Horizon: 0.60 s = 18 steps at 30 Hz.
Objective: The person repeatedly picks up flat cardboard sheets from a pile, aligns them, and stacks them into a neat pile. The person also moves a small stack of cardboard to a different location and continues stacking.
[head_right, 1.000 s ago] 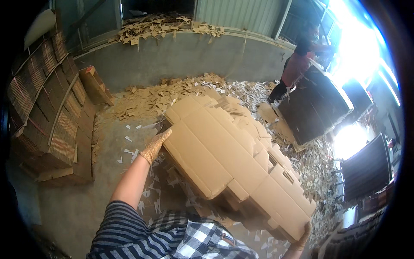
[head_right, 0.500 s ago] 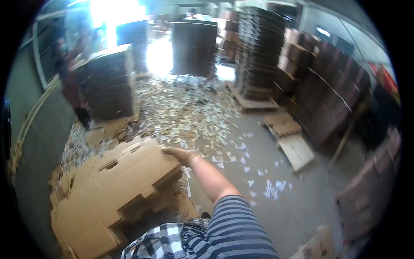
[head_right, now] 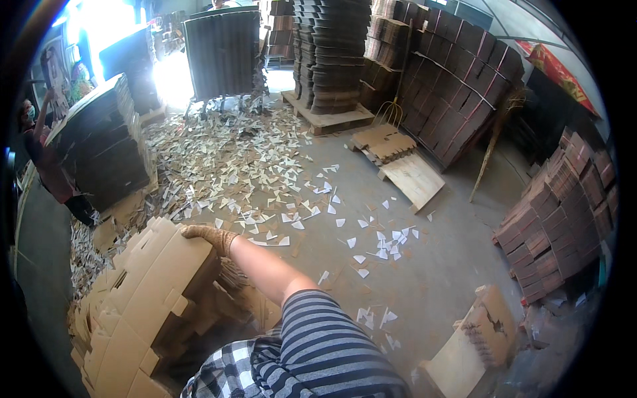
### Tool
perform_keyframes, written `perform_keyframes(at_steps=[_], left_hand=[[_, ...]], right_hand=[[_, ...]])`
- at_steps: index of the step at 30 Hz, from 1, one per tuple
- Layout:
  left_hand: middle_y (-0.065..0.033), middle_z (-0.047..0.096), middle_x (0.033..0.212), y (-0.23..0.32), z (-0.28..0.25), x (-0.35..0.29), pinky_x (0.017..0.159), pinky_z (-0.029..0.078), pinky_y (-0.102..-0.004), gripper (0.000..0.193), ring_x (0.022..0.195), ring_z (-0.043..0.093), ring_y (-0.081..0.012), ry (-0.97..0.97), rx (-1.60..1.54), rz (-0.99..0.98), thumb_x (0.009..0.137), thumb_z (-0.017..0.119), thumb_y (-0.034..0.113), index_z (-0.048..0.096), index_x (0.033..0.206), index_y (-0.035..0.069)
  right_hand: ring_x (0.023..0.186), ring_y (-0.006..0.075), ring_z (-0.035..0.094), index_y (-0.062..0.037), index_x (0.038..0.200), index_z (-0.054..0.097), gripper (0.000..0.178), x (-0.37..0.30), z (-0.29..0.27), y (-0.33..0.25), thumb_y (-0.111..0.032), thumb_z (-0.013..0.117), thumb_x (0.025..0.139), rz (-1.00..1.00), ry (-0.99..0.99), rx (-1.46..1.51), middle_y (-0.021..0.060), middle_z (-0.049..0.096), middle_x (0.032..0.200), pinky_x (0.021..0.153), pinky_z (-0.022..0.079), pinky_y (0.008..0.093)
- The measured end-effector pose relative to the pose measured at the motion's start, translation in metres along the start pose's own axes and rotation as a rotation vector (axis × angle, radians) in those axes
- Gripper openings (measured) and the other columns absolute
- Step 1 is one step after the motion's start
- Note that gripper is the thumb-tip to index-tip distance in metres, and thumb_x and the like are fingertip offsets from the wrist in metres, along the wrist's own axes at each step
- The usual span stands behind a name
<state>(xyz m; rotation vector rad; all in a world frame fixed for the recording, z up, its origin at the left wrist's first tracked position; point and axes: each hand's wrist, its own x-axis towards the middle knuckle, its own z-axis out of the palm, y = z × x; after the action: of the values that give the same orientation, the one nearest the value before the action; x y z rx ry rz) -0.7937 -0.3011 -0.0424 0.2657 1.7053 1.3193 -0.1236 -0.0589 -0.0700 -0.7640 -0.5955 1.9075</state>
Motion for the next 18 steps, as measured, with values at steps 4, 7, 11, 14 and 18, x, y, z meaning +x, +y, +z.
perform_keyframes(at_steps=[4, 7, 11, 14, 18], left_hand=[[-0.0105, 0.038, 0.156, 0.002, 0.006, 0.002, 0.116, 0.024, -0.0640, 0.082, 0.143, 0.036, -0.0341, -0.023, 0.005, 0.010, 0.090, 0.067, 0.051, 0.029, 0.157, 0.021], [-0.0159, 0.045, 0.150, -0.005, -0.010, 0.008, 0.111, 0.035, -0.0591, 0.069, 0.137, 0.044, -0.0346, -0.065, -0.114, 0.025, 0.095, 0.060, 0.045, 0.037, 0.152, 0.014], [-0.0231, 0.055, 0.142, -0.023, -0.033, 0.029, 0.104, 0.050, -0.0527, 0.054, 0.129, 0.055, -0.0352, -0.238, -0.410, 0.050, 0.102, 0.050, 0.036, 0.047, 0.146, 0.004], [-0.0131, 0.064, 0.129, -0.026, -0.061, 0.042, 0.094, 0.053, -0.0404, 0.055, 0.113, 0.063, -0.0281, -0.034, -0.337, 0.148, 0.091, 0.071, 0.033, 0.058, 0.134, 0.001], [-0.0112, 0.066, 0.122, 0.001, -0.049, 0.022, 0.091, 0.055, -0.0372, 0.056, 0.108, 0.065, -0.0237, -0.164, -0.299, 0.234, 0.089, 0.075, 0.036, 0.060, 0.130, 0.000]], right_hand=[[0.116, 0.0178, 0.062, -0.0108, 0.137, 0.058, 0.056, 0.000, 0.014, -0.017, -0.033, 0.073, 0.088, -0.107, -0.135, -0.163, 0.0067, 0.065, 0.128, 0.103, 0.049, 0.0355], [0.118, 0.0163, 0.061, -0.0098, 0.140, 0.055, 0.061, 0.031, 0.008, 0.005, -0.027, 0.076, 0.085, 0.044, 0.120, -0.179, 0.0041, 0.062, 0.132, 0.107, 0.046, 0.0349], [0.106, 0.0203, 0.067, -0.0098, 0.135, 0.058, 0.052, 0.045, -0.035, 0.026, -0.032, 0.069, 0.090, 0.006, 0.163, -0.216, 0.0062, 0.067, 0.116, 0.091, 0.057, 0.0406], [0.108, 0.0275, 0.067, -0.0020, 0.137, 0.053, 0.064, 0.008, 0.011, 0.005, -0.035, 0.070, 0.085, -0.121, 0.053, -0.182, 0.0147, 0.065, 0.124, 0.093, 0.058, 0.0450], [0.123, 0.0317, 0.059, 0.0035, 0.143, 0.047, 0.081, -0.033, 0.044, -0.006, -0.038, 0.074, 0.080, -0.256, 0.009, -0.234, 0.0190, 0.057, 0.138, 0.101, 0.052, 0.0446]])
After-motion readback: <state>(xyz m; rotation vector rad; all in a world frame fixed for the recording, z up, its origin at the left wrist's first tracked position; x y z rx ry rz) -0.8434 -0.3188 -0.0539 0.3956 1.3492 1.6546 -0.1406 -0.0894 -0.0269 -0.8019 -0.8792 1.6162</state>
